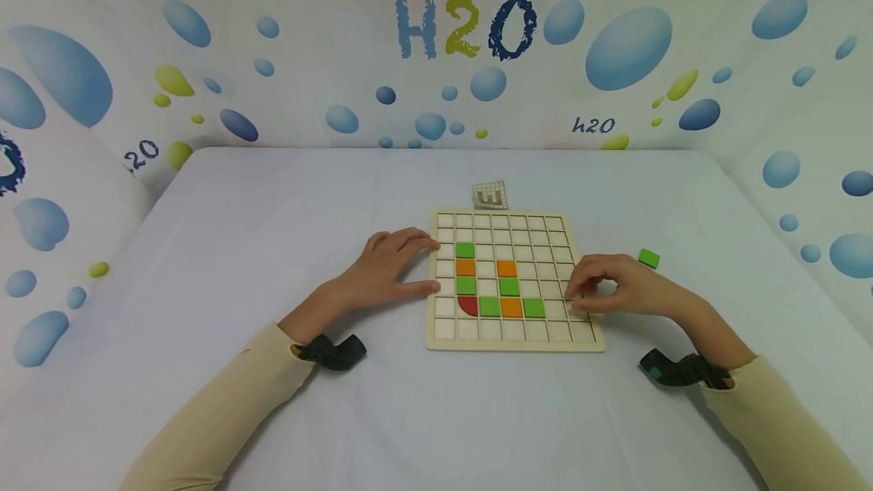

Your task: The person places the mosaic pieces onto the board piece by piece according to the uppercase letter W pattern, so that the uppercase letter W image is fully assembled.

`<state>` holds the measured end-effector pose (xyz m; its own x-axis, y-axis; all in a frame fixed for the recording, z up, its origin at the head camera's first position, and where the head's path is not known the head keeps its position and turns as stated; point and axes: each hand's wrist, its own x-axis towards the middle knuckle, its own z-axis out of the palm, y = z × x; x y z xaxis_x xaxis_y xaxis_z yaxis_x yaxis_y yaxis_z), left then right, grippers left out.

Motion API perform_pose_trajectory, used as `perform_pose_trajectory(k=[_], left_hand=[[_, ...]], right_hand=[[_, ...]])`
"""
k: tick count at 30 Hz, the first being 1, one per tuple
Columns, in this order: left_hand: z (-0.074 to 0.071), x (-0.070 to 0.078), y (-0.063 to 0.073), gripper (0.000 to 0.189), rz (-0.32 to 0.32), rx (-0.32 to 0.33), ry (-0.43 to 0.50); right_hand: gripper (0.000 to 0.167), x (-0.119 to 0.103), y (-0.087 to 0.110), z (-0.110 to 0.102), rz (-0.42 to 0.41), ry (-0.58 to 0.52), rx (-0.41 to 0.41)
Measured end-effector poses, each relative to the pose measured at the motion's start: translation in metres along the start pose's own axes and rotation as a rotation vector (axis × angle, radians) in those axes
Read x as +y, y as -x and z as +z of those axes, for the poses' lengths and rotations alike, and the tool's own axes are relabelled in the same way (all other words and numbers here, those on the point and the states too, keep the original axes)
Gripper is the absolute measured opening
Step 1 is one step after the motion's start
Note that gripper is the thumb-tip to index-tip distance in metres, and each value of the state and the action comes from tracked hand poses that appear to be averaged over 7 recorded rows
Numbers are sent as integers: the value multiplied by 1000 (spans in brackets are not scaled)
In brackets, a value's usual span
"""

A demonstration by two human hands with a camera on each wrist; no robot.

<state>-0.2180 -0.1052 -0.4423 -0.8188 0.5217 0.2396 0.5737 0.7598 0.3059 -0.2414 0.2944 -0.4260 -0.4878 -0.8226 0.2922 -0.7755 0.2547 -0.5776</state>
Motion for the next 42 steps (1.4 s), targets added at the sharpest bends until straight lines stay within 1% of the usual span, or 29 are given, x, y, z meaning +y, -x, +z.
perform_pose_trajectory(k=[5,8,11,15,19,25,32,39,42], left_hand=[[2,0,-1,64,15,0,3],[4,-1,0,64,12,-9,-2],[4,-1,1,64,4,2,-14],[4,-1,1,63,3,9,-22],[4,-2,1,64,-2,3,-24],[3,-1,1,64,1,6,-16],[3,-1,1,63,1,7,-9],[3,-1,1,64,-1,6,-11],[3,0,2,64,-2,4,-7]], right_hand=[[23,3,9,-3,-13,21,31],[24,4,14,-5,-17,29,43],[24,4,15,-9,-12,31,48],[25,7,18,-13,7,22,51],[26,10,22,-17,23,3,55],[23,12,26,-23,90,3,76],[21,15,32,-28,132,33,106],[24,23,40,-35,133,76,143],[23,25,43,-37,161,83,156]])
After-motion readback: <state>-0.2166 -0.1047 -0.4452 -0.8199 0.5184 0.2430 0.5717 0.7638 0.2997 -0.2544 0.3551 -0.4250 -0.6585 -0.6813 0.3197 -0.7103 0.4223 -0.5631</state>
